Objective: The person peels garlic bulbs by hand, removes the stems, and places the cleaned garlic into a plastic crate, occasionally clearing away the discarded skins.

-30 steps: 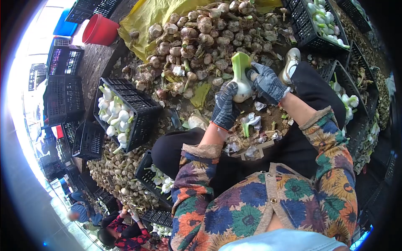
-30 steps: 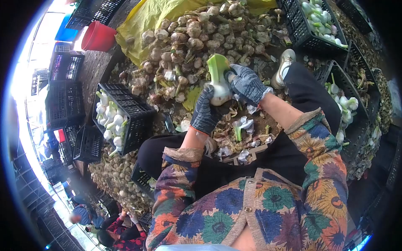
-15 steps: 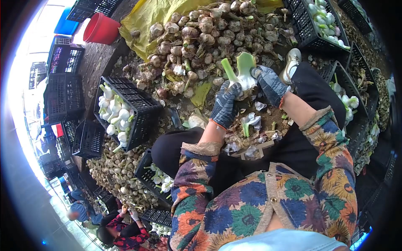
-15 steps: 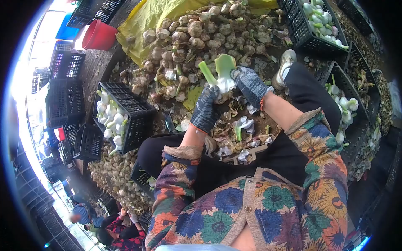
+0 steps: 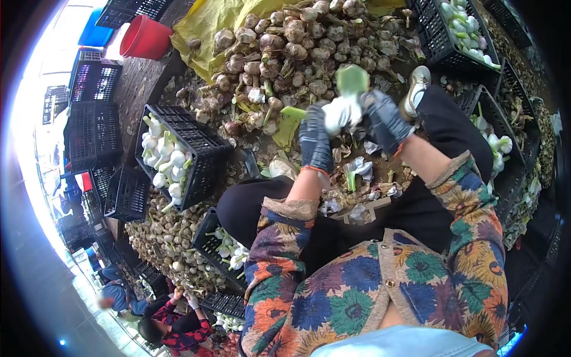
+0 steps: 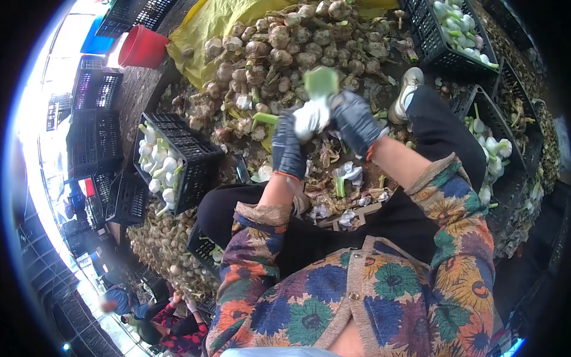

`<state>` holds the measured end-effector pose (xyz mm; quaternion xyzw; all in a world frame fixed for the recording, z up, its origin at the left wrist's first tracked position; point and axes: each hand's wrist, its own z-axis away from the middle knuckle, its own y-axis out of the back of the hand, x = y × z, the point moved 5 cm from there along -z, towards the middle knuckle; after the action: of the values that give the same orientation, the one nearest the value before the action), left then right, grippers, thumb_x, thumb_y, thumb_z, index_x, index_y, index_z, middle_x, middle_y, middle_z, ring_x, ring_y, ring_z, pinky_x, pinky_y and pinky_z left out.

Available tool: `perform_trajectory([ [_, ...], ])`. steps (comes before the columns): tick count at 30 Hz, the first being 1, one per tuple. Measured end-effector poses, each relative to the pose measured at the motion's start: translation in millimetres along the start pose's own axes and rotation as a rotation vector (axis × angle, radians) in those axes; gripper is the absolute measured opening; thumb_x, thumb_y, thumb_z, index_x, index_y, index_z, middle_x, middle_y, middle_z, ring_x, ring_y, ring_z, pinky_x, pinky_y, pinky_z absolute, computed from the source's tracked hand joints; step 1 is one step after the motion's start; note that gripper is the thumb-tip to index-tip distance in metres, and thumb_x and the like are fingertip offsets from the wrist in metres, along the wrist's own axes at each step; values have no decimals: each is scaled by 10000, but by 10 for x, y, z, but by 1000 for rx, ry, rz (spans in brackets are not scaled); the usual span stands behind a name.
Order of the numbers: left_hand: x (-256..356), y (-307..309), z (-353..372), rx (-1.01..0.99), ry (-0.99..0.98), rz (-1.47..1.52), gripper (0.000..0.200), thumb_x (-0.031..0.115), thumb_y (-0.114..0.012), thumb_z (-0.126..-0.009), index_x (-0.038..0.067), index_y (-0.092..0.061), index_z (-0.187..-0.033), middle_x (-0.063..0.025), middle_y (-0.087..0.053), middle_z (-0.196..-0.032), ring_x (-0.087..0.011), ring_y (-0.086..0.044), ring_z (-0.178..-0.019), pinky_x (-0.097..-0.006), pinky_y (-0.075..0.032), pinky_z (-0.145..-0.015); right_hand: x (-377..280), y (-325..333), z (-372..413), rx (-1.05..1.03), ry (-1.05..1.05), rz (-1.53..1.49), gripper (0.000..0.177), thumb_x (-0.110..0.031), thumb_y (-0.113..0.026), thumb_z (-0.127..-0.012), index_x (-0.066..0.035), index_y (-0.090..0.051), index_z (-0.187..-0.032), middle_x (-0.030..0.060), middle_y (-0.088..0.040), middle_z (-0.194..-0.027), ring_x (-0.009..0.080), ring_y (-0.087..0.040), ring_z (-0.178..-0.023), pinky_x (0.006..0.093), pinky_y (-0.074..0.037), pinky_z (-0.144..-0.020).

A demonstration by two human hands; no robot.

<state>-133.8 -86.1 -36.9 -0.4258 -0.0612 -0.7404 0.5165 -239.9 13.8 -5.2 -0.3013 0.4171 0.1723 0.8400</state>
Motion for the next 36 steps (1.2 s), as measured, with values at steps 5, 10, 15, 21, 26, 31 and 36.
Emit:
perform_trajectory([
  [5, 71, 122, -21, 93, 181, 295, 369, 452, -518, -808, 123, -558, -970, -57, -601, -926, -212, -590, -816, -341, -516, -607, -388, 254, -126, 150, 120, -197, 239, -219, -502, -876, -49, -514, -1044, 56, -576, -900, 138, -574, -747, 256, -499, -627],
  [10, 194, 186, -37, 46, 81, 418, 394, 416, -513, -798, 76, -556, -990, -77, -605, -926, -223, -590, -831, -333, -507, -662, -558, 289, -219, -118, 314, 1079, 381, -279, -565, -830, -13, -488, -1091, 144, -590, -1018, 233, -598, -842, 315, -496, -742],
  [15, -10, 500, -452, 57, -452, -161, 404, 307, -351, -950, -6, -525, -1136, -120, -586, -1050, -172, -563, -920, -294, -442, -817, -254, 32, 20, -258, 164, 1057, 581, -447, -619, -770, 28, -482, -1076, 147, -606, -895, 218, -590, -810, 320, -474, -760],
  [21, 307, -13, 151, -234, -589, -521, 451, 338, -298, -957, -1, -558, -1102, -142, -601, -1015, -222, -576, -901, -315, -436, -810, -200, -272, 103, -218, -310, 820, 597, -475, -671, -727, 32, -512, -997, 101, -590, -798, 151, -554, -637, 282, -463, -557],
  [26, 339, -47, 214, -233, -502, -720, 445, 351, -318, -948, 18, -584, -1074, -109, -604, -853, -199, -560, -764, -309, -433, -724, -179, -196, 97, -309, -323, 614, 402, -325, -655, -760, 49, -586, -889, 118, -616, -741, 158, -586, -624, 282, -477, -551],
  [31, 283, -32, 172, -214, -571, -616, 517, 435, -310, -933, 22, -589, -1070, -87, -584, -777, -167, -535, -731, -308, -423, -690, -259, -146, 24, -333, -21, 995, 375, -314, -641, -770, 39, -601, -890, 128, -639, -738, 172, -618, -604, 287, -489, -542],
  [36, 287, 13, 142, -171, -589, -570, 492, 422, -344, -931, 17, -588, -1069, -91, -587, -794, -162, -540, -746, -315, -429, -684, -265, -169, 99, -310, -321, 776, 354, -295, -617, -803, 24, -563, -944, 89, -621, -735, 140, -614, -627, 261, -499, -503],
])
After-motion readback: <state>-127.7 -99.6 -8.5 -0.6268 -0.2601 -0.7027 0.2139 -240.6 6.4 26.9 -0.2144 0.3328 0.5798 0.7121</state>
